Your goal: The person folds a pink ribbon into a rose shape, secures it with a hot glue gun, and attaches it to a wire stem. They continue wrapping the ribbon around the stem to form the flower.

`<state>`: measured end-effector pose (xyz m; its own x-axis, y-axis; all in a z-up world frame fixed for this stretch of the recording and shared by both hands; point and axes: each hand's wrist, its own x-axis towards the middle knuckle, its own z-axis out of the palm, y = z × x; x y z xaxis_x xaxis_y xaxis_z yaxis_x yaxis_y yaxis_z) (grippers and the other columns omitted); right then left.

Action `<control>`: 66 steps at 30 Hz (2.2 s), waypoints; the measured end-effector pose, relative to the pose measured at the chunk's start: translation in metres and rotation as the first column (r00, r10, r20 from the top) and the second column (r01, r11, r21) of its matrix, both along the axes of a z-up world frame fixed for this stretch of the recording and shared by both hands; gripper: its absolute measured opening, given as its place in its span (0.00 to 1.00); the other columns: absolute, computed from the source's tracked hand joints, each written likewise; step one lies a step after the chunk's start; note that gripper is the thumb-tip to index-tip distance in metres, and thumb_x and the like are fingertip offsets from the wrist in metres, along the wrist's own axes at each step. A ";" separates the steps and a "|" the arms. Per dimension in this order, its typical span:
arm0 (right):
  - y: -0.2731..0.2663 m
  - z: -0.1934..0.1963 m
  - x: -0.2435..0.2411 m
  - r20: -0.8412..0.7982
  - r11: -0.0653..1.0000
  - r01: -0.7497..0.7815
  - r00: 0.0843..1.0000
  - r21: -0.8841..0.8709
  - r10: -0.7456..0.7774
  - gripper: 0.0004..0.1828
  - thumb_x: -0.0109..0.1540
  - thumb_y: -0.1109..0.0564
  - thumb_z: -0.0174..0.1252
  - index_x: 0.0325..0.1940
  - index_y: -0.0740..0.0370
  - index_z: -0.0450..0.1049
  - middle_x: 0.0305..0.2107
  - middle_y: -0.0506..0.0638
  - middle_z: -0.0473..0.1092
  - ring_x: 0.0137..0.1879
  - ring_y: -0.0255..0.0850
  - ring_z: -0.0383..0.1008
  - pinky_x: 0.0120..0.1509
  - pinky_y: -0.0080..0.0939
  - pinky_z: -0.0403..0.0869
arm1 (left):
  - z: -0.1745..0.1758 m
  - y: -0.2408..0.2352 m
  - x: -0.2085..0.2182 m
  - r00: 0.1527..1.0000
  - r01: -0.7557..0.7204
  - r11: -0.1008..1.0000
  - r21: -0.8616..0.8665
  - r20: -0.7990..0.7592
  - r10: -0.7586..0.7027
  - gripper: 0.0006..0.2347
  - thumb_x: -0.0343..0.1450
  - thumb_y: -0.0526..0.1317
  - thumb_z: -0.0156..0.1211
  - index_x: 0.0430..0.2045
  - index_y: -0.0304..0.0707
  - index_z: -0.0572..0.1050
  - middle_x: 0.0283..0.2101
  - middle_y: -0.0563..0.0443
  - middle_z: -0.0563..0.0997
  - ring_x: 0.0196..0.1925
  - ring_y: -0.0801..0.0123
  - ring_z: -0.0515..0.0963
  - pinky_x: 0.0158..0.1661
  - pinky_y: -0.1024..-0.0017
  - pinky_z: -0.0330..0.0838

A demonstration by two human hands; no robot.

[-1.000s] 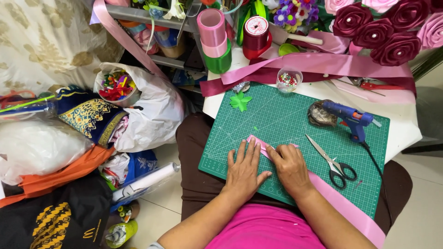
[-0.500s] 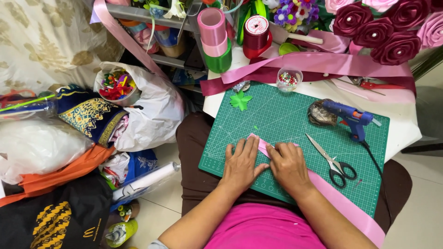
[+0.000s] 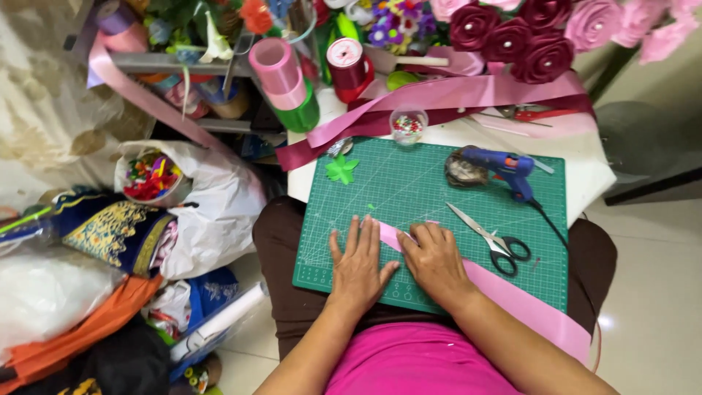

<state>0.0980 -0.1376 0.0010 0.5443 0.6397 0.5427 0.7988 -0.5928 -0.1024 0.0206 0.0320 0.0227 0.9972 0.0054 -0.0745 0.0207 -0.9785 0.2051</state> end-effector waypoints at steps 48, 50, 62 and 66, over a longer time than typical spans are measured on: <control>-0.443 -0.054 -0.001 -0.298 0.765 0.622 0.771 0.167 -0.563 0.11 0.79 0.78 0.56 0.65 0.80 0.79 0.55 0.73 0.73 0.60 0.61 0.73 0.71 0.53 0.74 | -0.038 0.059 0.092 0.986 0.134 0.990 0.031 0.092 -0.137 0.01 0.66 0.40 0.62 0.26 0.53 0.78 0.32 0.49 0.79 0.43 0.48 0.73 0.45 0.51 0.63; -0.419 -0.037 -0.012 -0.242 0.744 0.654 0.751 0.138 -0.615 0.10 0.77 0.75 0.61 0.62 0.75 0.81 0.54 0.67 0.75 0.59 0.55 0.73 0.70 0.48 0.73 | -0.033 0.058 0.087 0.975 0.159 0.987 0.018 0.153 -0.160 0.02 0.68 0.40 0.59 0.24 0.51 0.77 0.31 0.49 0.77 0.41 0.48 0.72 0.43 0.51 0.63; -0.339 -0.041 0.079 -0.161 0.819 0.527 0.850 0.226 -0.502 0.13 0.71 0.72 0.67 0.55 0.60 0.84 0.44 0.51 0.76 0.50 0.44 0.73 0.61 0.44 0.72 | 0.053 0.062 0.036 0.993 -0.118 0.744 -0.658 -0.096 0.073 0.01 0.67 0.37 0.61 0.26 0.45 0.75 0.29 0.61 0.80 0.28 0.74 0.70 0.34 0.72 0.65; -0.308 -0.022 0.100 -0.114 0.853 0.457 0.889 0.253 -0.443 0.11 0.71 0.72 0.68 0.55 0.61 0.84 0.41 0.52 0.74 0.50 0.47 0.73 0.64 0.48 0.71 | 0.062 0.067 0.020 0.976 -0.164 0.540 -0.826 -0.058 0.209 0.02 0.69 0.34 0.64 0.31 0.43 0.79 0.28 0.60 0.77 0.31 0.77 0.71 0.36 0.77 0.66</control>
<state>0.1977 -0.4460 -0.0215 0.7688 0.1541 0.6207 0.4407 -0.8310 -0.3396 0.0405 0.0989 0.0851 0.9831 0.1506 -0.1039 0.1521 -0.3566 0.9218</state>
